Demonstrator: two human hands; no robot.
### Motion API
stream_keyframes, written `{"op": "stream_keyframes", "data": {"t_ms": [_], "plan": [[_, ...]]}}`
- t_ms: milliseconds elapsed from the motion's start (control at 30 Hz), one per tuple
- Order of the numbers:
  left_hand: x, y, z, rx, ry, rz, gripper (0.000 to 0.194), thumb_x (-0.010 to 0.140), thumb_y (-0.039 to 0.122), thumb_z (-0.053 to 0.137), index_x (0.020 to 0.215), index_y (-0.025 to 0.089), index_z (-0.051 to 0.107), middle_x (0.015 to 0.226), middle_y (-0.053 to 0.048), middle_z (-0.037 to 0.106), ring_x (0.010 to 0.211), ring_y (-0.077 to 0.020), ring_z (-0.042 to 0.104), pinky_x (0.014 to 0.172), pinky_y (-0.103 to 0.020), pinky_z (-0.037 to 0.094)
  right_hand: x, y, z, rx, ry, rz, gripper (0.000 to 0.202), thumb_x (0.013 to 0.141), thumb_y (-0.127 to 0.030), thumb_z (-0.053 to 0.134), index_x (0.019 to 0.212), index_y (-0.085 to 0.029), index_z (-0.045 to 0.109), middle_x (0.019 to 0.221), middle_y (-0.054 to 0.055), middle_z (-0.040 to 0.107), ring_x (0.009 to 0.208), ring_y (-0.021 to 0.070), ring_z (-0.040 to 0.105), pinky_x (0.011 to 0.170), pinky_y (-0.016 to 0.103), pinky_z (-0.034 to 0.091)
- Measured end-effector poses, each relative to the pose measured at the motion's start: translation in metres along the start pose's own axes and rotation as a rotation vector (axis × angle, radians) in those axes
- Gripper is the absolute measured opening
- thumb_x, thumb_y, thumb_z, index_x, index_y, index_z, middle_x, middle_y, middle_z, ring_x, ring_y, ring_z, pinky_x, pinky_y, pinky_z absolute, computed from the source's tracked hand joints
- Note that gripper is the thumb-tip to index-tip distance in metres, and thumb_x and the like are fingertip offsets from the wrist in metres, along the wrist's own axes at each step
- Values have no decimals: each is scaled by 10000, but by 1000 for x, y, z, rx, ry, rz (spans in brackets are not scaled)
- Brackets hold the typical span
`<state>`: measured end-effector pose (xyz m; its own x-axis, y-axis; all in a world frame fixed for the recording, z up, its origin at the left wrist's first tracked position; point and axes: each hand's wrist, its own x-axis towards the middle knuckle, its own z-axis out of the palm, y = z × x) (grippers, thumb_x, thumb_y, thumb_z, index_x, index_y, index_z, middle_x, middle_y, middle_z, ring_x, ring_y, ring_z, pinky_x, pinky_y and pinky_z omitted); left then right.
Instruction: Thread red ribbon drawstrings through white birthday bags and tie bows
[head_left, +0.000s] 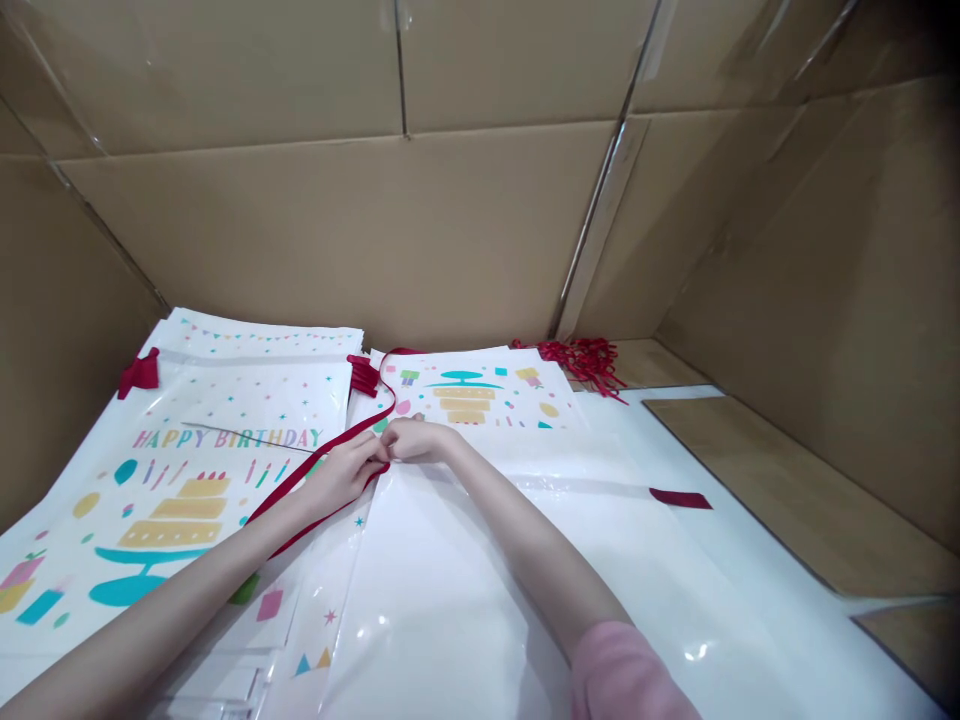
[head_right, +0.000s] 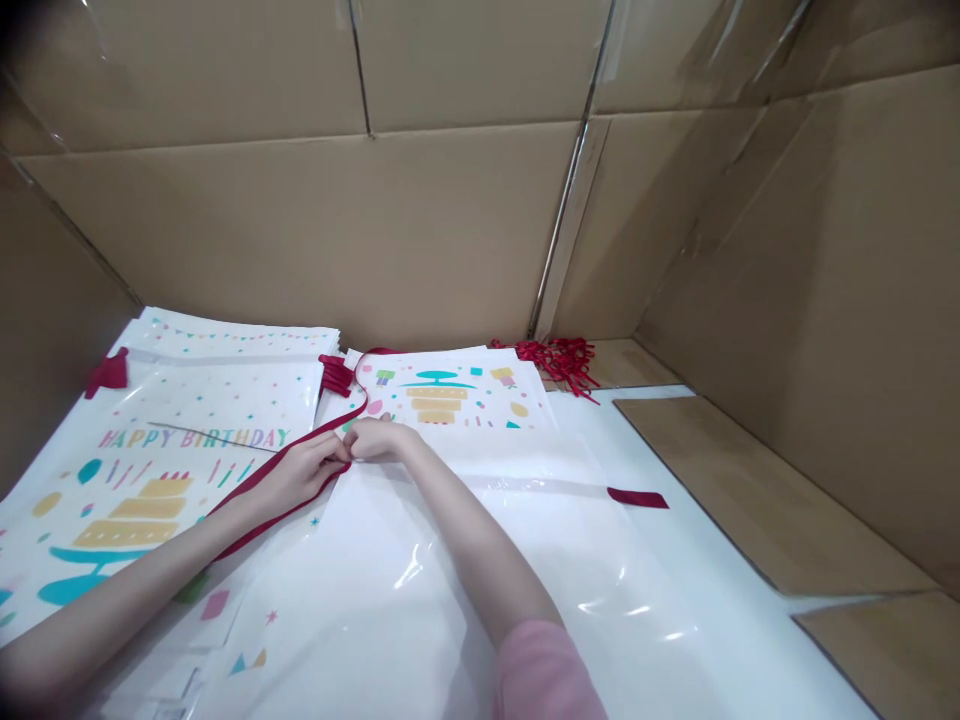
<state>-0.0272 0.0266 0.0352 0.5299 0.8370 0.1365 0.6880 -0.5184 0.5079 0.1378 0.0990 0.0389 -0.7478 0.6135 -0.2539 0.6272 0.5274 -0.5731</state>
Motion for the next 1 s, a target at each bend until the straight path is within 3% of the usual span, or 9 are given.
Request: {"op": "stream_keyframes", "data": {"t_ms": [133, 267, 467, 667, 800, 1000], "plan": [[-3, -4, -7, -21, -22, -96, 217, 893, 400, 480, 912, 201, 564, 866, -24, 606, 783, -159, 561, 727, -235, 405, 1, 0, -1, 12, -21, -1, 186, 730, -152, 482, 796, -159, 655, 821, 28, 664, 890, 206, 557, 1082, 531, 114], [-6, -9, -18, 35, -112, -118, 348, 909, 473, 416, 882, 202, 632, 855, -32, 636, 813, -176, 556, 727, -242, 374, 3, 2, -1, 20, -24, -3, 169, 746, -187, 492, 783, -168, 656, 867, 32, 661, 924, 215, 543, 1077, 540, 104], [0, -16, -34, -318, -306, -398, 470, 783, 615, 540, 803, 152, 616, 645, 10, 538, 569, -102, 422, 533, -214, 278, 6, 5, -2, 10, 2, -20, 139, 715, -176, 529, 774, -171, 655, 835, 23, 656, 891, 200, 535, 1077, 522, 109], [14, -14, -48, -430, -477, -406, 526, 655, 588, 686, 938, 148, 626, 689, -6, 616, 612, -122, 532, 574, -214, 383, 4, 1, -6, -2, 24, -23, 135, 718, -161, 519, 774, -175, 642, 806, -3, 650, 895, 189, 554, 1082, 475, 135], [20, -19, -44, -375, -331, -348, 445, 626, 489, 730, 872, 161, 557, 576, 39, 551, 539, -109, 500, 534, -204, 355, 1, -2, -9, -20, 40, -14, 121, 753, -213, 517, 755, -173, 631, 763, -1, 632, 896, 200, 562, 1072, 455, 169], [20, -6, -20, -293, -64, -248, 312, 687, 318, 688, 866, 200, 461, 727, 37, 607, 654, -115, 565, 628, -204, 405, -5, -9, -12, -42, 61, -9, 108, 754, -224, 529, 713, -143, 587, 721, 28, 607, 829, 201, 554, 1044, 487, 197]]}}
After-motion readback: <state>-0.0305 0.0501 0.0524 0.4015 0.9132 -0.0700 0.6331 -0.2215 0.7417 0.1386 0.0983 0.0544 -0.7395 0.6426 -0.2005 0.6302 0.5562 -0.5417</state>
